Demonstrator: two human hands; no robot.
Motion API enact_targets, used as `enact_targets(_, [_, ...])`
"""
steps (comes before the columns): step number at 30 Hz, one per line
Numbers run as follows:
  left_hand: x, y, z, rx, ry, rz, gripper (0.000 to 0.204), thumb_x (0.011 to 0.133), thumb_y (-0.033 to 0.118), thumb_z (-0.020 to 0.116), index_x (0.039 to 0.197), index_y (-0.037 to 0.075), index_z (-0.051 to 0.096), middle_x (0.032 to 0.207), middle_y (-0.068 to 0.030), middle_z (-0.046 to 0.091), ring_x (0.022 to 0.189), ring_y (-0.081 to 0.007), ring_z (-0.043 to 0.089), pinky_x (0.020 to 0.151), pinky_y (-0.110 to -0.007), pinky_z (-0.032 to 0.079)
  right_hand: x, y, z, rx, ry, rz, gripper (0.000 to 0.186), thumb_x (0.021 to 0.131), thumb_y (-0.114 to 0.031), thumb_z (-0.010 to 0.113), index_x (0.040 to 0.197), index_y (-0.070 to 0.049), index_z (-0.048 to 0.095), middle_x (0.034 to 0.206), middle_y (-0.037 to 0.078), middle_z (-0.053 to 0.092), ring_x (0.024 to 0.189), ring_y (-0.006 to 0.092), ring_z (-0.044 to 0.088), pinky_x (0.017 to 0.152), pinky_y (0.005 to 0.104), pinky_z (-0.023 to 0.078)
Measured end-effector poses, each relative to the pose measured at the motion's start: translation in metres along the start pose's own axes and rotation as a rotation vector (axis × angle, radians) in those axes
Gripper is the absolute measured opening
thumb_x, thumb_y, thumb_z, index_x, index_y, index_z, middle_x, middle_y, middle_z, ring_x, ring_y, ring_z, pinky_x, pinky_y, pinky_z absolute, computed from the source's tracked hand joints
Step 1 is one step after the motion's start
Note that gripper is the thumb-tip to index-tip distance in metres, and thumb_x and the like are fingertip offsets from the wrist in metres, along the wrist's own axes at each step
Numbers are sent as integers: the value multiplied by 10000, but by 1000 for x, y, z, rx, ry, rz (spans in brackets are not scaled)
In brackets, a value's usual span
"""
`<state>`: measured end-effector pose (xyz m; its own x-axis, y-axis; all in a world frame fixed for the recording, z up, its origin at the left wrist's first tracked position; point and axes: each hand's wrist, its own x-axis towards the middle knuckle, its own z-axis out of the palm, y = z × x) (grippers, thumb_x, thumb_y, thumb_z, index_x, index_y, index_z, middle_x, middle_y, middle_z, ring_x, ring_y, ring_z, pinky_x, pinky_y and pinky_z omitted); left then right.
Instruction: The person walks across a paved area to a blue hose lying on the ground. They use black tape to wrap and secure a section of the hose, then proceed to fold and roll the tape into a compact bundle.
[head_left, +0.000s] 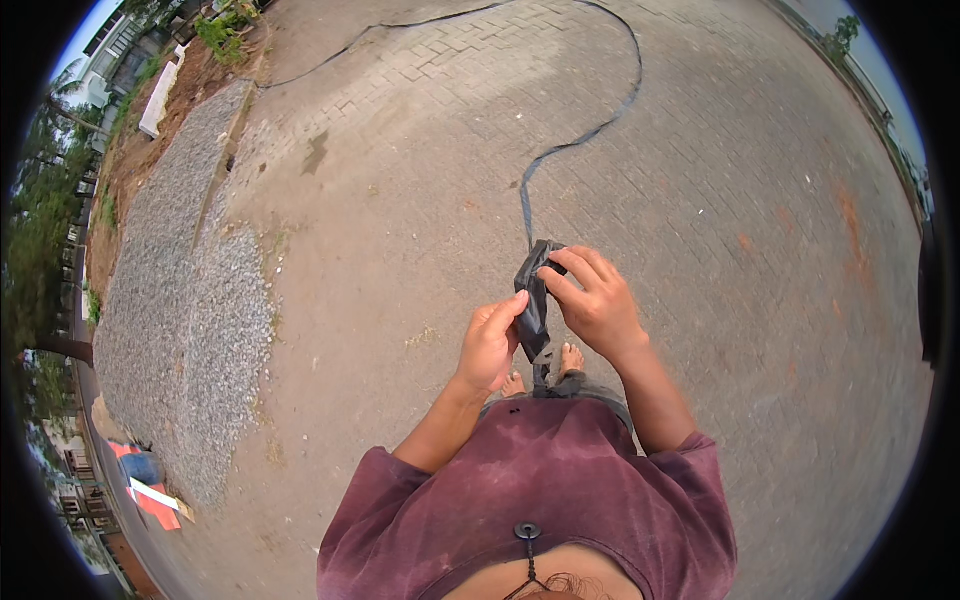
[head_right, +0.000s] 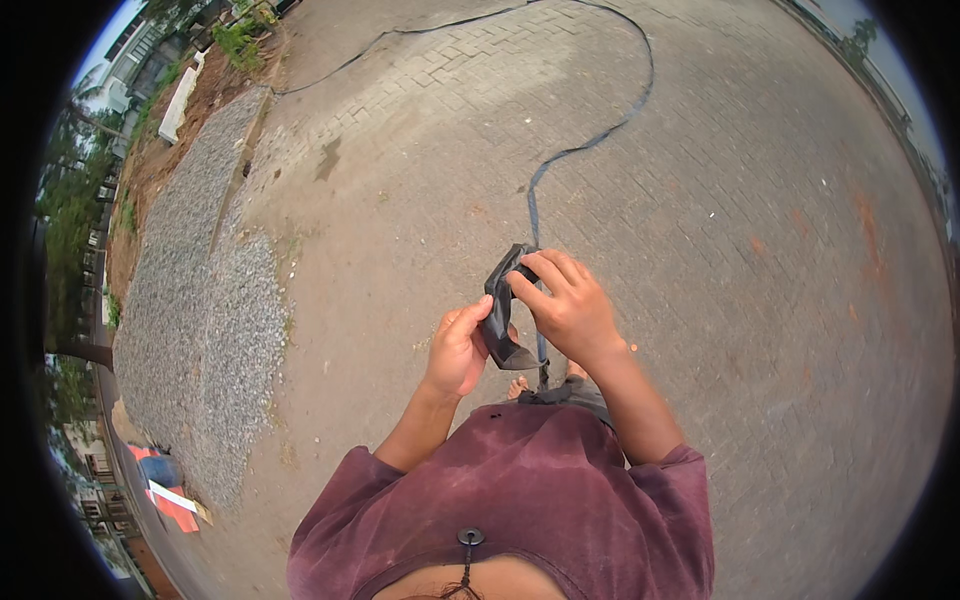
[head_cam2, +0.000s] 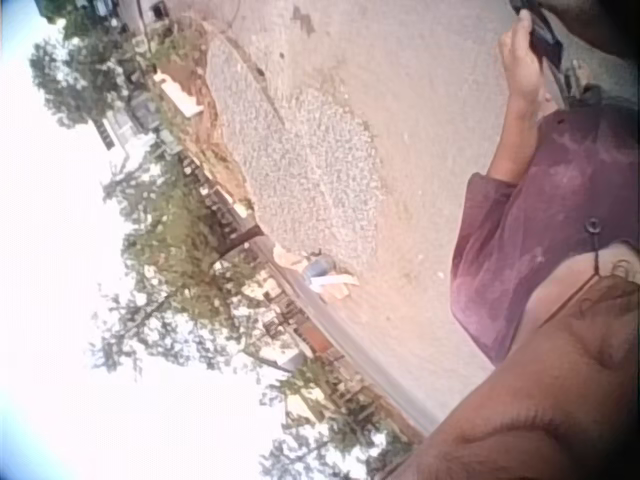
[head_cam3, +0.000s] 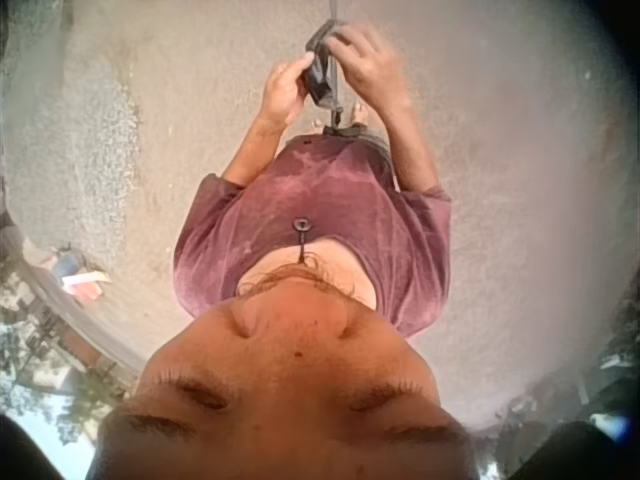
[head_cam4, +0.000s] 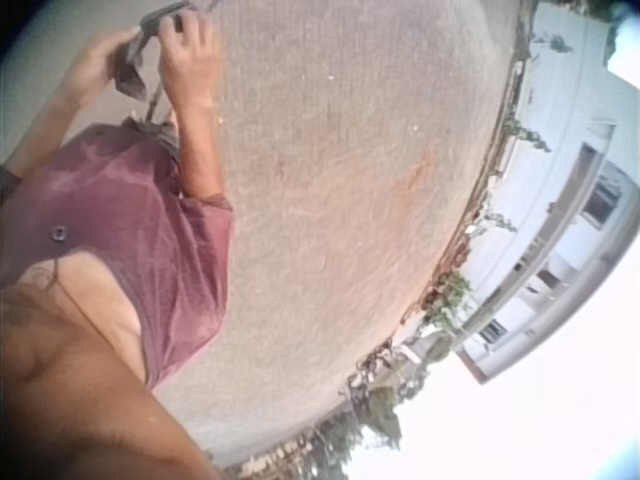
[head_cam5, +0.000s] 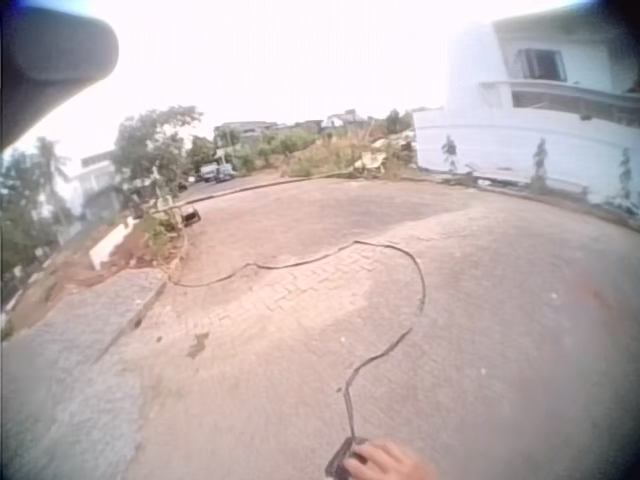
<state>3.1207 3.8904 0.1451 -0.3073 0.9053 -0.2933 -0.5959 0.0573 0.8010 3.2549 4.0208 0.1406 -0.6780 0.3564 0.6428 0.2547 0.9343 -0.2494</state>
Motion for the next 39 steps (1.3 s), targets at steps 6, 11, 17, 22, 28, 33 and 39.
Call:
enact_targets(6, [1, -1, -24, 250, -100, 45, 335, 1063, 276, 568, 901, 13, 698, 778, -43, 692, 751, -132, 642, 735, -283, 507, -7, -7, 4, 329, 150, 169, 323, 761, 29, 758, 1065, -38, 670, 1023, 100, 698, 963, 302, 679, 777, 401, 551])
enact_targets(11, [-5, -3, -8, 822, 131, 439, 291, 1002, 269, 695, 1041, -19, 681, 908, -54, 718, 853, -142, 685, 805, -289, 521, -10, -8, -3, 557, 92, 356, 300, 808, 43, 744, 1092, -7, 665, 1000, 134, 702, 883, 256, 699, 740, 354, 569])
enact_targets(17, [15, -2, -17, 663, -102, 505, 434, 943, 180, 771, 1264, -33, 571, 1100, -113, 727, 978, -165, 700, 841, -326, 562, -14, -9, -10, 1121, -8, 692, 412, 890, 8, 712, 1291, -8, 616, 1102, 156, 712, 922, 207, 709, 746, 315, 591])
enact_targets(22, [18, 14, -16, 214, 22, 149, 462, 942, 101, 760, 1298, -13, 488, 1017, -147, 732, 879, -149, 718, 756, -289, 600, 1, -17, -22, 700, 106, 437, 521, 862, 17, 705, 1364, -69, 593, 1284, 164, 664, 1089, 280, 675, 854, 372, 569])
enact_targets(28, [12, 27, -10, 219, -71, 93, 635, 968, 131, 733, 1454, -1, 346, 995, -140, 734, 902, -149, 711, 781, -283, 577, 3, -14, -16, 181, -9, 41, 512, 783, 45, 700, 1271, -110, 674, 1298, 86, 675, 1219, 336, 609, 980, 455, 508])
enact_targets(33, [4, 35, -17, 601, -185, 298, 685, 948, 235, 772, 1487, 16, 412, 1058, -100, 703, 1004, -158, 670, 889, -311, 531, -9, -2, -7, 605, -83, 303, 456, 805, 42, 681, 1249, -64, 680, 1185, 119, 722, 1084, 300, 685, 896, 410, 555])
enact_targets(39, [11, 29, -16, 888, -89, 562, 434, 961, 196, 749, 1311, -10, 595, 1090, -82, 697, 1027, -175, 660, 915, -345, 533, -23, -2, 4, 1190, -286, 635, 427, 899, -13, 702, 1316, 2, 611, 1105, 137, 716, 997, 158, 685, 850, 301, 568])
